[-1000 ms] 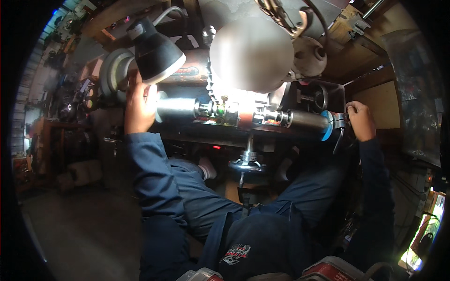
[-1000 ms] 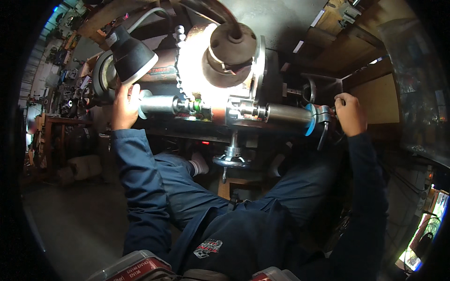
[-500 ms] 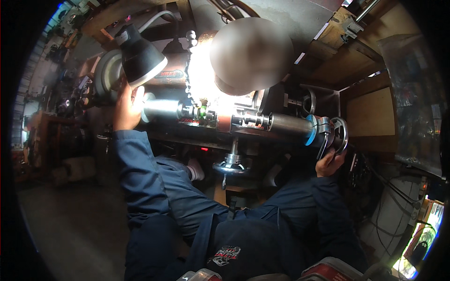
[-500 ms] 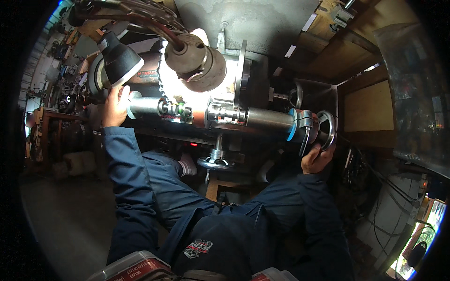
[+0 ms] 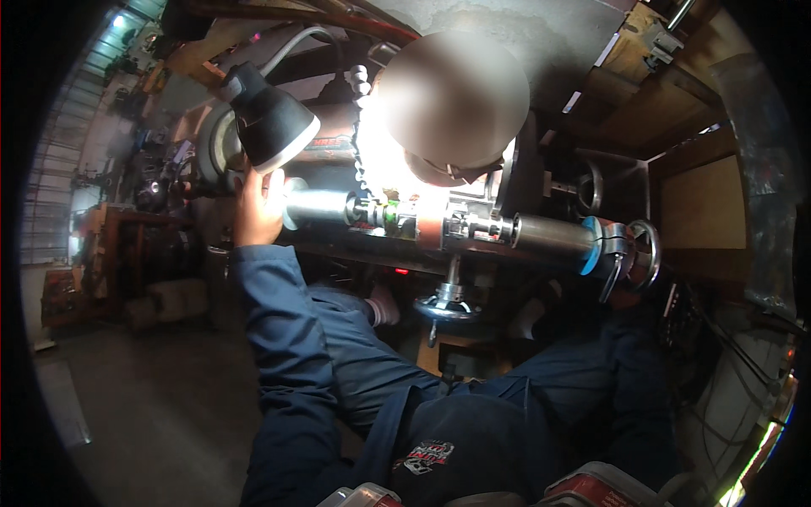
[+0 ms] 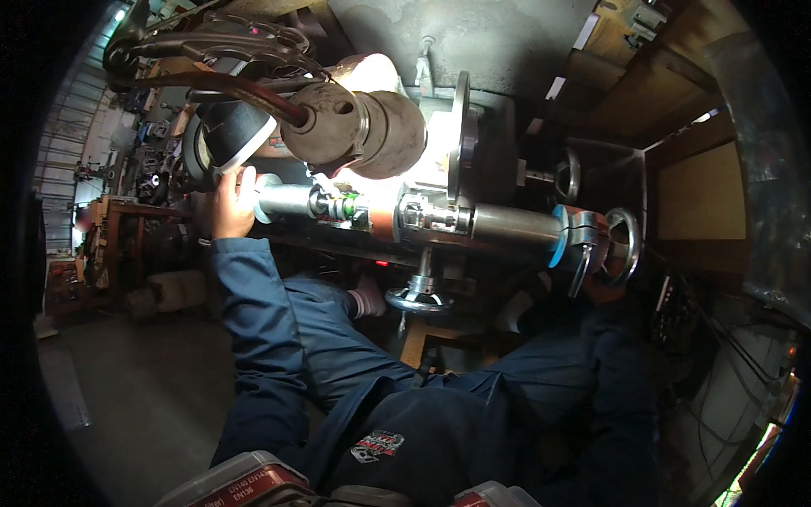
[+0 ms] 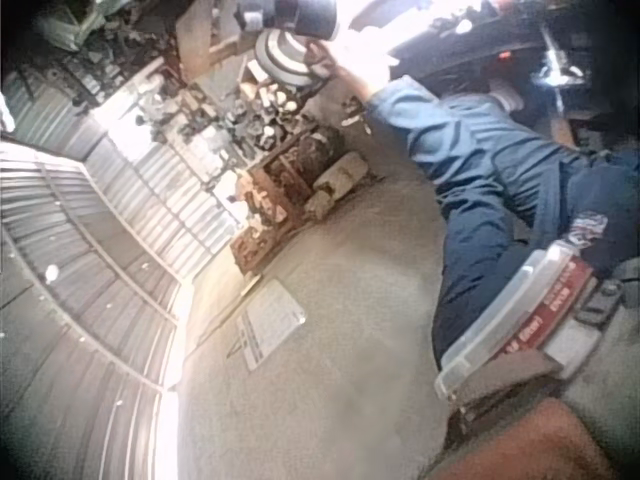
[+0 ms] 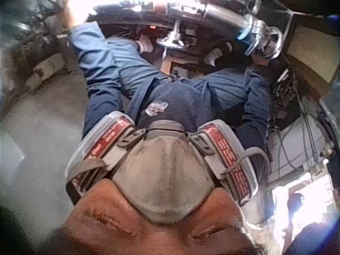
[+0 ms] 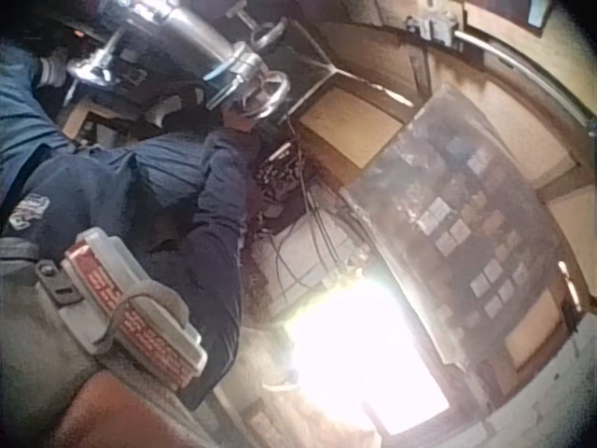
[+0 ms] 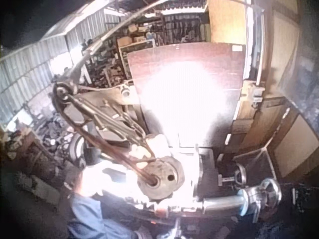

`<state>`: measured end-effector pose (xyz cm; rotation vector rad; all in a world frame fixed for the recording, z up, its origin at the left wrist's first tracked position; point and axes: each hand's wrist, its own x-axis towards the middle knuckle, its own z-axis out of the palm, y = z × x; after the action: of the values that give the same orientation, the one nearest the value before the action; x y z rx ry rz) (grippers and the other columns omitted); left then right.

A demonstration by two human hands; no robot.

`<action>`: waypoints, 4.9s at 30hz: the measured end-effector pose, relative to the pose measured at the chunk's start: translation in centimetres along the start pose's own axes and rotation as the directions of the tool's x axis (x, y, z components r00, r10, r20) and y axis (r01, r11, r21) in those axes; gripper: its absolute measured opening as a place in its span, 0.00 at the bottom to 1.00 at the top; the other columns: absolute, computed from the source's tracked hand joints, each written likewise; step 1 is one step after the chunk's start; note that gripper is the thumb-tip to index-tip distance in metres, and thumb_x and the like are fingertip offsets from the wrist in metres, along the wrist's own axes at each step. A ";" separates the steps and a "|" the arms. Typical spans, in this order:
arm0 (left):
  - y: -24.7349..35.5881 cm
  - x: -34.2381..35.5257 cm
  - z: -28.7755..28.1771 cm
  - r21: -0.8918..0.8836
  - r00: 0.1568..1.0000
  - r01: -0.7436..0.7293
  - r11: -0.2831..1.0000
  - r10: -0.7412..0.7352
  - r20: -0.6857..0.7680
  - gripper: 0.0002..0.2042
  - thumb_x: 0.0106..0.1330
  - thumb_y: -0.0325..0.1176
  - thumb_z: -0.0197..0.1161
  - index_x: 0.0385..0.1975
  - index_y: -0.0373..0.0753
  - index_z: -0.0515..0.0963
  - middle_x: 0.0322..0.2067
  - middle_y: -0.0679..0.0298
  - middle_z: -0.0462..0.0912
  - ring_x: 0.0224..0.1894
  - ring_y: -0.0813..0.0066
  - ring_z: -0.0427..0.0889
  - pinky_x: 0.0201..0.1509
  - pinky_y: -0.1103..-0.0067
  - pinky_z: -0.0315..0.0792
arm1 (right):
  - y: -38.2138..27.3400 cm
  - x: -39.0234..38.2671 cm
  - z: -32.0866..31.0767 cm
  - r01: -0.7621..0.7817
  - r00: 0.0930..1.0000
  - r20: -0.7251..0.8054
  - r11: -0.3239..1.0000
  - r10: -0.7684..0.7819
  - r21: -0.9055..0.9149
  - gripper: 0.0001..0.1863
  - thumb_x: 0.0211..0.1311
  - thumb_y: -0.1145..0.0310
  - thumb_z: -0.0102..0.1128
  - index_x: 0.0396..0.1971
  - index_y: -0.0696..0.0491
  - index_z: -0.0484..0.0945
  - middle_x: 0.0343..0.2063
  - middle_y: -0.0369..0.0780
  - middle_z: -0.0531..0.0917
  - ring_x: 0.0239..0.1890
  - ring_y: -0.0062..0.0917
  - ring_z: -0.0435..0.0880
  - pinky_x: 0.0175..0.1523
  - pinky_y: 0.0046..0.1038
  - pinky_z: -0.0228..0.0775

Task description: Operating an industrial grinding machine to resurface a cylindrical metal component.

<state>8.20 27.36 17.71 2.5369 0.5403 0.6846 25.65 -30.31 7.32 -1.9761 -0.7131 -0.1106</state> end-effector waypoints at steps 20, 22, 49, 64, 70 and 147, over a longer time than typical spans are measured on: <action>0.1 0.5 -0.2 -0.012 0.990 0.115 0.993 -0.114 0.080 0.13 0.70 0.37 0.58 0.46 0.35 0.75 0.33 0.55 0.84 0.35 0.63 0.83 0.42 0.70 0.74 | -10.1 9.4 -3.3 -0.250 0.962 -0.072 0.748 0.262 -0.614 0.11 0.67 0.62 0.54 0.40 0.50 0.83 0.35 0.45 0.86 0.39 0.42 0.85 0.43 0.36 0.75; -0.1 0.5 -0.2 -0.035 0.993 0.090 0.995 -0.087 0.084 0.15 0.69 0.35 0.60 0.53 0.38 0.74 0.33 0.52 0.85 0.34 0.59 0.85 0.40 0.68 0.76 | -8.9 11.8 -3.7 -0.340 0.876 0.061 0.701 0.479 -0.627 0.11 0.64 0.63 0.56 0.35 0.53 0.84 0.34 0.46 0.86 0.38 0.41 0.85 0.42 0.36 0.74; -2.2 0.7 0.2 0.009 0.995 0.016 1.000 -0.017 0.098 0.23 0.70 0.36 0.56 0.63 0.42 0.65 0.59 0.49 0.68 0.61 0.51 0.68 0.64 0.60 0.59 | -4.9 14.0 -4.5 -0.239 0.727 0.401 0.753 0.558 -0.613 0.09 0.52 0.75 0.57 0.29 0.62 0.85 0.28 0.49 0.85 0.35 0.39 0.85 0.40 0.31 0.76; -2.2 0.5 0.3 0.141 0.996 -0.093 0.986 0.094 0.001 0.30 0.69 0.38 0.56 0.69 0.40 0.58 0.45 0.54 0.81 0.69 0.47 0.62 0.69 0.42 0.45 | 1.6 18.0 -4.2 0.467 0.238 0.867 0.730 0.439 -0.498 0.13 0.54 0.62 0.59 0.30 0.55 0.86 0.26 0.49 0.84 0.29 0.43 0.84 0.37 0.37 0.75; -2.6 0.7 0.6 0.097 0.997 -0.072 0.993 0.073 0.000 0.28 0.68 0.37 0.57 0.67 0.38 0.61 0.51 0.52 0.77 0.66 0.45 0.65 0.69 0.47 0.50 | -8.0 12.7 -3.4 -0.299 0.860 0.071 0.613 0.505 -0.731 0.13 0.63 0.64 0.54 0.39 0.53 0.84 0.40 0.47 0.85 0.45 0.42 0.83 0.49 0.38 0.74; -2.7 0.6 0.4 0.120 0.983 0.140 0.983 -0.153 0.106 0.19 0.71 0.43 0.55 0.58 0.42 0.70 0.59 0.48 0.67 0.63 0.52 0.63 0.65 0.51 0.49 | -11.4 7.9 -1.9 -0.249 0.966 -0.112 0.719 0.234 -0.649 0.13 0.66 0.66 0.55 0.47 0.52 0.82 0.41 0.44 0.86 0.41 0.39 0.86 0.45 0.34 0.75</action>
<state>8.16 29.72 16.23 2.5886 0.7349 0.4641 26.63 -24.68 20.11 -2.7332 -0.4095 -0.2538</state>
